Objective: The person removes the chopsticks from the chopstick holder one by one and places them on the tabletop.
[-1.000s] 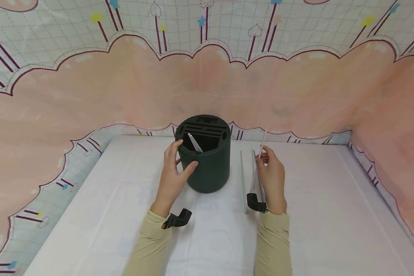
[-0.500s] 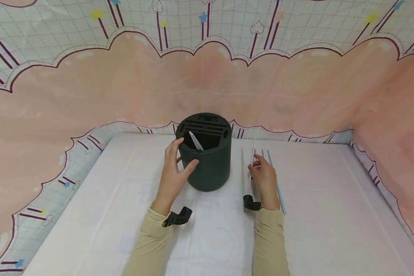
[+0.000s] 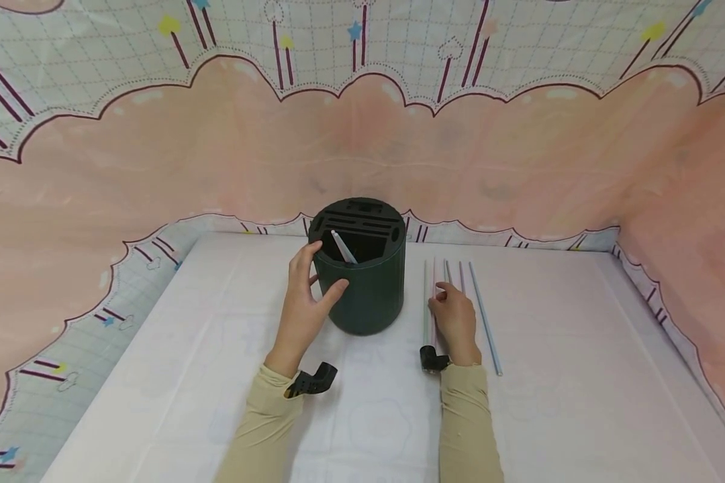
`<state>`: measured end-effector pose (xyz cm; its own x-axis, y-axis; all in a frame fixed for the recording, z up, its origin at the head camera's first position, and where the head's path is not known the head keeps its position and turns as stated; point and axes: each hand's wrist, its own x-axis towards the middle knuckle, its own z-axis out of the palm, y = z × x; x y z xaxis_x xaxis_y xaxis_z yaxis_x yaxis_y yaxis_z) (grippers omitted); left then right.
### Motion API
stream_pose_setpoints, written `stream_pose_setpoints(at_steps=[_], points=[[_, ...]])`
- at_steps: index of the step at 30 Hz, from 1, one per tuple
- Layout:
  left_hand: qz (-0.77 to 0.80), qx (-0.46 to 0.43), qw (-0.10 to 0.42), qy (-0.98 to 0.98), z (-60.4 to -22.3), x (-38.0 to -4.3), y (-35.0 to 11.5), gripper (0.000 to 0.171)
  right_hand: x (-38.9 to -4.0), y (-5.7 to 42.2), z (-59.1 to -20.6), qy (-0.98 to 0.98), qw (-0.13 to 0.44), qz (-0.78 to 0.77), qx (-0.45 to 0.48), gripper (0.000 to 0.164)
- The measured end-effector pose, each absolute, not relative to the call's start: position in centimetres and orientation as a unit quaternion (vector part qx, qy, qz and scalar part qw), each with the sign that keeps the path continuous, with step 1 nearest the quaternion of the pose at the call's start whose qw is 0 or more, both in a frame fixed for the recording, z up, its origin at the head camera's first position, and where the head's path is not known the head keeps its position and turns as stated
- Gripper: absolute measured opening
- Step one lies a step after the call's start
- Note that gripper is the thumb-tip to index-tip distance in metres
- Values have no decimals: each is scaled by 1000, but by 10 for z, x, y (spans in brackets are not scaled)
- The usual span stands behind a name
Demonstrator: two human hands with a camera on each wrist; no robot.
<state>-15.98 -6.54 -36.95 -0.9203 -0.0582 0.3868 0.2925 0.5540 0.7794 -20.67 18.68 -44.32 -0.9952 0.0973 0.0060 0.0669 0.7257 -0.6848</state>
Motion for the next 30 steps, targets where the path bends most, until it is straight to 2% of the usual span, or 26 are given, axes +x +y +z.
stream_pose_setpoints(at_steps=[11, 19, 24, 30], points=[[-469, -68, 187, -861, -368, -160, -65, 64, -207, 186, -442, -945, 21, 326, -1, 34], [-466, -63, 186, -863, -369, -156, -64, 64, -204, 187, -434, -929, 40, 368, -12, 30], [-463, -63, 185, -864, -369, -154, -64, 65, -199, 180, -416, -908, 109, 404, -26, 26], [-462, -59, 184, -866, -368, -152, -65, 65, -194, 164, -394, -860, 255, 441, 28, 20]])
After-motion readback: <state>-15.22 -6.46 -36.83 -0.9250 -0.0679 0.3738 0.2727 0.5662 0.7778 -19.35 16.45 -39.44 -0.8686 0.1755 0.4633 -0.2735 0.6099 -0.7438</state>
